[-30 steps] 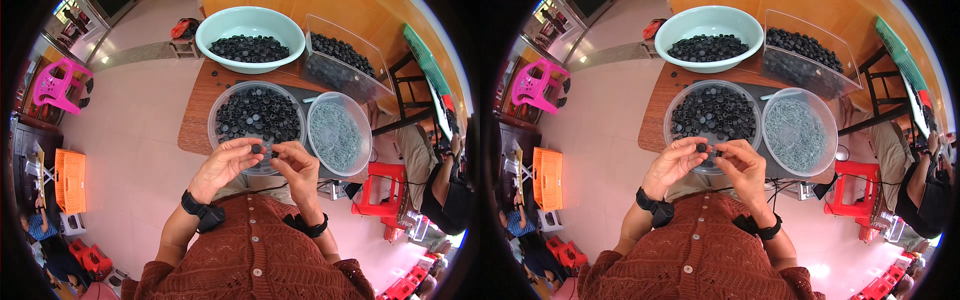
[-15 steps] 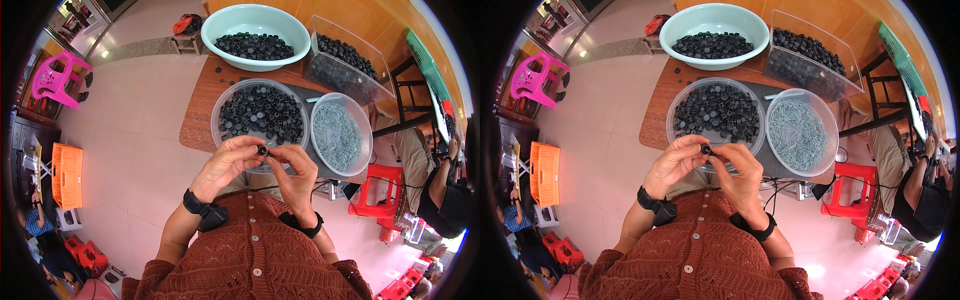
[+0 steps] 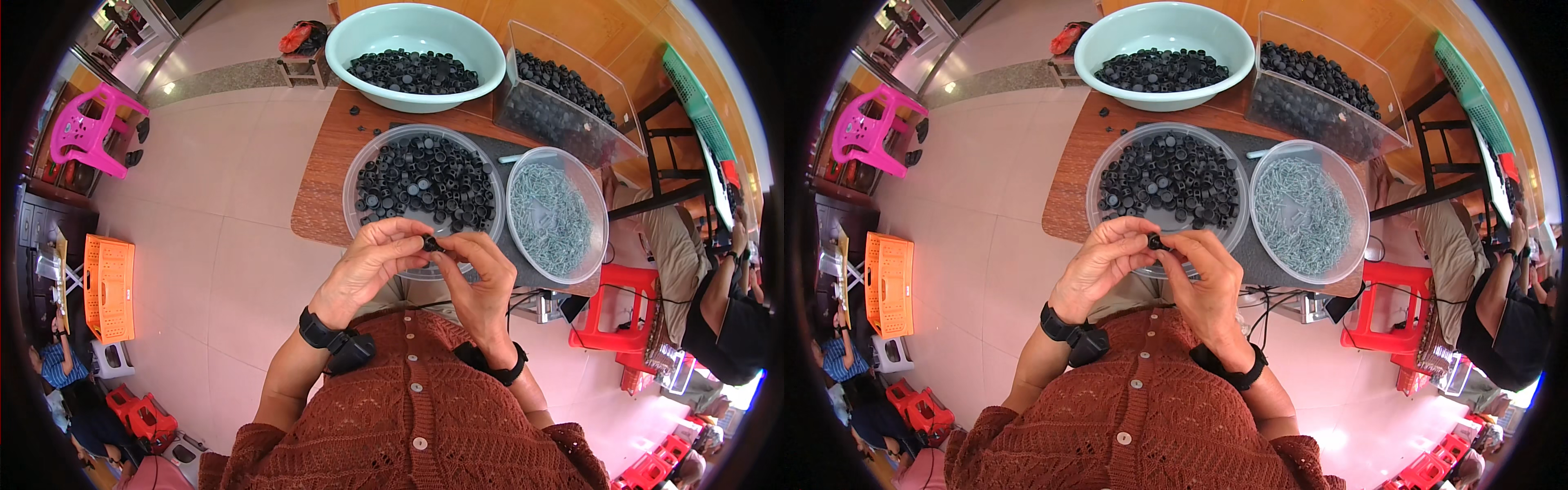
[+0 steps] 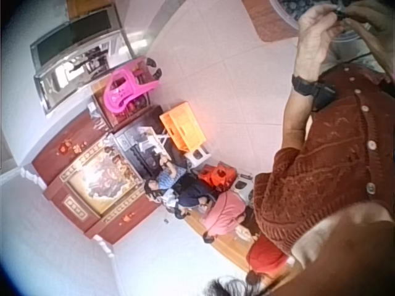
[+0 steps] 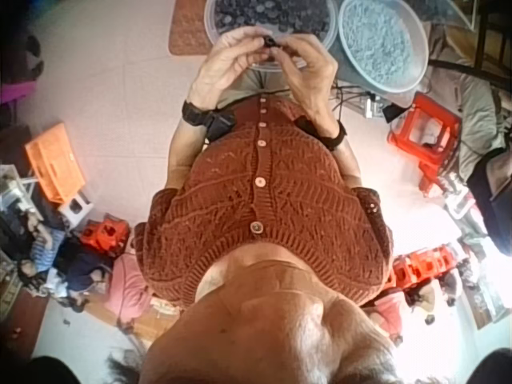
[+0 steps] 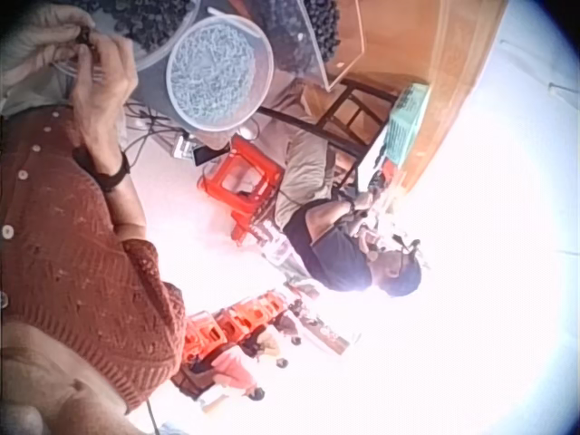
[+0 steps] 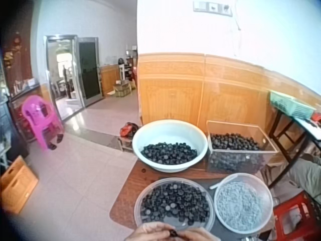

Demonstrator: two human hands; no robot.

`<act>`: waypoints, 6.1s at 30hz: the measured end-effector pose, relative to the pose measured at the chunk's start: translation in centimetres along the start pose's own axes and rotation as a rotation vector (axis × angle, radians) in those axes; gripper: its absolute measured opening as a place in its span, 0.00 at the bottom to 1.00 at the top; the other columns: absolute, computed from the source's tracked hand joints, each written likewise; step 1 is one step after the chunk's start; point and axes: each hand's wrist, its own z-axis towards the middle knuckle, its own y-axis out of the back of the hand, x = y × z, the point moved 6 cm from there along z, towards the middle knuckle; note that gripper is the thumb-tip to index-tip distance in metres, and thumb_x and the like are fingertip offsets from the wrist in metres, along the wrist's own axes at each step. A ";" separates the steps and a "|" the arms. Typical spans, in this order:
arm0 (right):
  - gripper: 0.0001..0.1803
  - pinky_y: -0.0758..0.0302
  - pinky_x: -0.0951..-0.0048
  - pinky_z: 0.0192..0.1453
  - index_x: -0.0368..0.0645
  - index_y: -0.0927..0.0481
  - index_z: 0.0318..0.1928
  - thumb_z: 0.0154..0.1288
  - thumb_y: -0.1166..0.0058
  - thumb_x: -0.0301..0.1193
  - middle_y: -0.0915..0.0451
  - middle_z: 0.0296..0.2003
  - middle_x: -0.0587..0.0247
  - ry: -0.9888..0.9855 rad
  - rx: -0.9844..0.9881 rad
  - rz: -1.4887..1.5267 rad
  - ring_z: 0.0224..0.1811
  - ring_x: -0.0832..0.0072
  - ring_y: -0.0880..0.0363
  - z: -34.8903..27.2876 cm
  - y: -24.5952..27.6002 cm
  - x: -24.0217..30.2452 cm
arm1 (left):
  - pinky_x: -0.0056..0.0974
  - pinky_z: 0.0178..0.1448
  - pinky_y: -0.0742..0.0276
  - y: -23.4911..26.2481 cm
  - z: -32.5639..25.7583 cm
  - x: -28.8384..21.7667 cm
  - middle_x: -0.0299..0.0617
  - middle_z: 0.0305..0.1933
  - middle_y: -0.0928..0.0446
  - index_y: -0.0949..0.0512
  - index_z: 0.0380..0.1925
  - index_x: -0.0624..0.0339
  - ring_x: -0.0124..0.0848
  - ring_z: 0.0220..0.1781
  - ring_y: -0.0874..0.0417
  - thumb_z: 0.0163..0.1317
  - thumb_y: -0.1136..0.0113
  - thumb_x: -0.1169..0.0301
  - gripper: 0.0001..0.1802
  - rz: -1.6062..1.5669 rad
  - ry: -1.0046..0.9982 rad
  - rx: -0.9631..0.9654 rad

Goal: Assembling small black plastic components by hand in a workshop setting.

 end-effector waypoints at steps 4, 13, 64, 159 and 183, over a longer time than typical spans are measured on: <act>0.10 0.24 0.75 0.33 0.36 0.20 0.35 0.50 0.41 0.16 0.21 0.32 0.58 0.030 -0.012 -0.056 0.31 0.69 0.20 -0.1 -0.2 0.1 | 0.32 0.48 0.20 -0.2 -0.1 -0.2 0.42 0.43 0.22 0.24 0.43 0.64 0.29 0.43 0.20 0.60 0.45 0.78 0.10 0.084 -0.002 -0.036; 0.13 0.24 0.74 0.34 0.36 0.22 0.36 0.47 0.38 0.15 0.21 0.31 0.58 0.069 -0.070 0.000 0.31 0.70 0.20 -0.5 0.1 0.3 | 0.34 0.48 0.20 -1.1 -0.4 -1.0 0.44 0.42 0.21 0.23 0.41 0.65 0.29 0.44 0.20 0.58 0.44 0.80 0.10 0.200 -0.113 -0.033; 0.10 0.27 0.78 0.38 0.33 0.20 0.35 0.48 0.38 0.15 0.20 0.33 0.58 0.079 -0.276 0.151 0.34 0.74 0.22 -1.0 3.9 1.1 | 0.34 0.49 0.19 -6.4 0.5 -2.2 0.45 0.42 0.20 0.22 0.42 0.64 0.30 0.44 0.19 0.57 0.42 0.79 0.11 0.201 -0.149 0.127; 0.19 0.26 0.74 0.33 0.37 0.22 0.44 0.47 0.40 0.16 0.28 0.35 0.59 0.224 -0.141 -0.117 0.31 0.72 0.23 -0.4 -0.3 1.0 | 0.33 0.50 0.23 -2.2 0.6 -0.1 0.42 0.43 0.22 0.25 0.45 0.66 0.29 0.45 0.20 0.64 0.47 0.71 0.12 0.089 -0.079 0.035; 0.10 0.31 0.69 0.24 0.37 0.24 0.34 0.50 0.39 0.24 0.28 0.23 0.59 0.377 0.000 -0.520 0.21 0.65 0.28 4.1 5.5 0.4 | 0.30 0.46 0.24 -0.2 -0.6 -2.4 0.44 0.46 0.23 0.28 0.51 0.65 0.27 0.41 0.20 0.65 0.49 0.60 0.21 0.314 0.000 -0.037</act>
